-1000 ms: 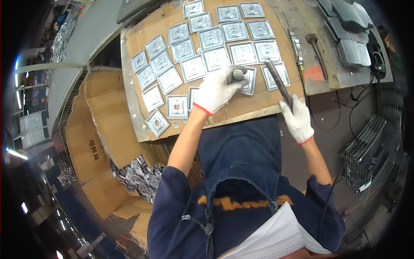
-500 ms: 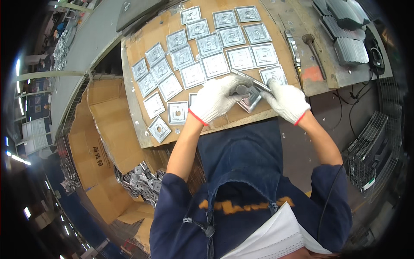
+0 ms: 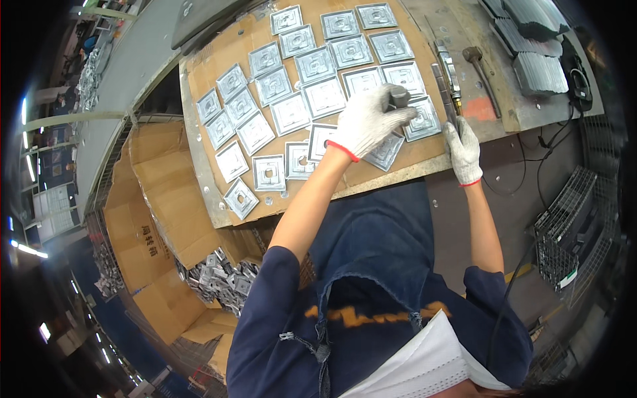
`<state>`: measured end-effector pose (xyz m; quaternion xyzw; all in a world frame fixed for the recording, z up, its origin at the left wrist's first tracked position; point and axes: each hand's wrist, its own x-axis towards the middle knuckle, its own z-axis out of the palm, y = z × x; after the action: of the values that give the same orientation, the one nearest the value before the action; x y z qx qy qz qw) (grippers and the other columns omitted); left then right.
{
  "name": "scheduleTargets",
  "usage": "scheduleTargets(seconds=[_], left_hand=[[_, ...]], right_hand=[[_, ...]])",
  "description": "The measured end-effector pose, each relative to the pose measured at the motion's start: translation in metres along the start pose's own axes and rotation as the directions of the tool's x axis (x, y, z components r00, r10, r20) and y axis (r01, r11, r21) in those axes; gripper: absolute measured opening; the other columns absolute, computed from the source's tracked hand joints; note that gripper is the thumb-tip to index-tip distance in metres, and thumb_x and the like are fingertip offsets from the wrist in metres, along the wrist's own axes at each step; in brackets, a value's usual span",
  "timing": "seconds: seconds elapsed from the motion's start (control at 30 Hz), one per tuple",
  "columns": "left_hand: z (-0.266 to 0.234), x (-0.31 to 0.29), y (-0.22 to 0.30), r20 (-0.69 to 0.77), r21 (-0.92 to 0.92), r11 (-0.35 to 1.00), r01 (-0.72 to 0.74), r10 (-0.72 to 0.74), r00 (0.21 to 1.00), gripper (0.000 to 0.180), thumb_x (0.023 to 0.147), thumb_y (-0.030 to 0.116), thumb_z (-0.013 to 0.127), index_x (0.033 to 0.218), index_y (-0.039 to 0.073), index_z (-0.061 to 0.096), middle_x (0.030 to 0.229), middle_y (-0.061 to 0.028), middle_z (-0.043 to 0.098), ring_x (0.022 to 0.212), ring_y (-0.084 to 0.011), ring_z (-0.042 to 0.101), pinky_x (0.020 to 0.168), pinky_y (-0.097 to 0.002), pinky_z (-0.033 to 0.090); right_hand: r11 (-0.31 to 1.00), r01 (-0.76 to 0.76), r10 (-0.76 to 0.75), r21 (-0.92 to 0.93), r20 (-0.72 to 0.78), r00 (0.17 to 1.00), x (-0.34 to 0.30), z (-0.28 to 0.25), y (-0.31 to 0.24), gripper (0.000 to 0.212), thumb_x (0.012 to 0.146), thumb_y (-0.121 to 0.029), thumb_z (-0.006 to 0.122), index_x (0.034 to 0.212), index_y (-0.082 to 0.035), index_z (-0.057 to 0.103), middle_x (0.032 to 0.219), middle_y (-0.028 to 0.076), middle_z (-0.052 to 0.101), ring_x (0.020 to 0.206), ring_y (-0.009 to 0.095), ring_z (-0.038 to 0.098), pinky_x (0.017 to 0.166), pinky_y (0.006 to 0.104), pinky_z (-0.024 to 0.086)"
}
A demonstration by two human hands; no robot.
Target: Using a hammer and punch to process or clear holes in metal plates at a workbench.
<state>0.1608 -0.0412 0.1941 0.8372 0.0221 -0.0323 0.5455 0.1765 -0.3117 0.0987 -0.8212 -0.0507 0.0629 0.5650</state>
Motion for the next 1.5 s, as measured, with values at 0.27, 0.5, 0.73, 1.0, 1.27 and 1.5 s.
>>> scheduleTargets(seconds=[0.27, 0.5, 0.73, 1.0, 1.27, 1.5], left_hand=[[0.003, 0.005, 0.003, 0.002, -0.03, 0.995, 0.097, -0.097, 0.995, 0.038, 0.097, 0.028, 0.08, 0.117, -0.003, 0.071, 0.097, -0.0081, 0.079, 0.086, -0.012, 0.073, 0.08, -0.0303, 0.059], [-0.025, -0.046, -0.017, -0.07, -0.197, 0.972, 0.132, -0.148, 0.987, 0.041, 0.097, 0.029, 0.082, 0.12, -0.002, 0.07, 0.093, -0.0048, 0.075, 0.076, -0.0075, 0.065, 0.066, -0.0256, 0.054], [-0.029, -0.064, -0.015, 0.052, -0.079, 0.913, 0.4, -0.397, 0.916, 0.035, 0.101, 0.021, 0.077, 0.125, -0.003, 0.066, 0.098, -0.0094, 0.077, 0.089, -0.014, 0.073, 0.078, -0.0299, 0.059], [0.025, 0.004, -0.001, 0.057, -0.269, 0.949, 0.167, -0.158, 0.986, 0.028, 0.099, 0.016, 0.076, 0.12, -0.002, 0.067, 0.092, -0.0088, 0.078, 0.084, -0.0154, 0.075, 0.078, -0.0291, 0.06], [0.051, 0.023, -0.008, -0.036, 0.149, 0.985, 0.085, -0.08, 0.996, 0.046, 0.088, 0.046, 0.084, 0.114, 0.009, 0.076, 0.084, -0.0102, 0.076, 0.076, -0.0219, 0.073, 0.073, -0.0357, 0.056], [0.058, 0.014, -0.01, -0.029, 0.229, 0.973, -0.039, 0.047, 0.998, 0.046, 0.087, 0.046, 0.086, 0.12, 0.015, 0.076, 0.094, -0.0073, 0.077, 0.082, -0.0234, 0.074, 0.077, -0.0365, 0.058]], right_hand=[[0.972, -0.144, 0.14, 0.187, 0.034, 0.99, -0.001, 0.0, -0.005, 0.025, 0.109, -0.024, 0.065, 0.114, 0.001, 0.067, 0.076, -0.002, 0.057, 0.063, 0.004, 0.048, 0.056, 0.0256, 0.04], [0.96, -0.182, 0.168, 0.214, 0.082, 0.982, -0.003, -0.001, -0.024, 0.026, 0.11, -0.026, 0.065, 0.116, -0.001, 0.067, 0.069, -0.005, 0.052, 0.056, 0.004, 0.044, 0.052, 0.0249, 0.037], [0.956, -0.159, 0.152, 0.246, 0.049, 0.987, -0.003, 0.001, -0.024, 0.024, 0.111, -0.028, 0.063, 0.106, -0.004, 0.064, 0.065, -0.006, 0.049, 0.051, 0.003, 0.04, 0.047, 0.0247, 0.032], [0.956, -0.141, 0.133, 0.259, 0.046, 0.99, 0.0, -0.001, -0.008, 0.024, 0.11, -0.026, 0.064, 0.115, -0.002, 0.065, 0.067, -0.004, 0.051, 0.052, 0.004, 0.043, 0.048, 0.0243, 0.035], [0.943, -0.173, 0.155, 0.284, 0.085, 0.984, -0.001, -0.001, -0.014, 0.024, 0.111, -0.027, 0.062, 0.113, -0.003, 0.065, 0.064, -0.005, 0.05, 0.049, 0.004, 0.043, 0.045, 0.0242, 0.034], [0.929, -0.211, 0.184, 0.303, 0.114, 0.976, 0.002, -0.005, -0.016, 0.023, 0.11, -0.027, 0.064, 0.111, -0.004, 0.066, 0.064, -0.005, 0.051, 0.049, 0.004, 0.042, 0.045, 0.0239, 0.034]])
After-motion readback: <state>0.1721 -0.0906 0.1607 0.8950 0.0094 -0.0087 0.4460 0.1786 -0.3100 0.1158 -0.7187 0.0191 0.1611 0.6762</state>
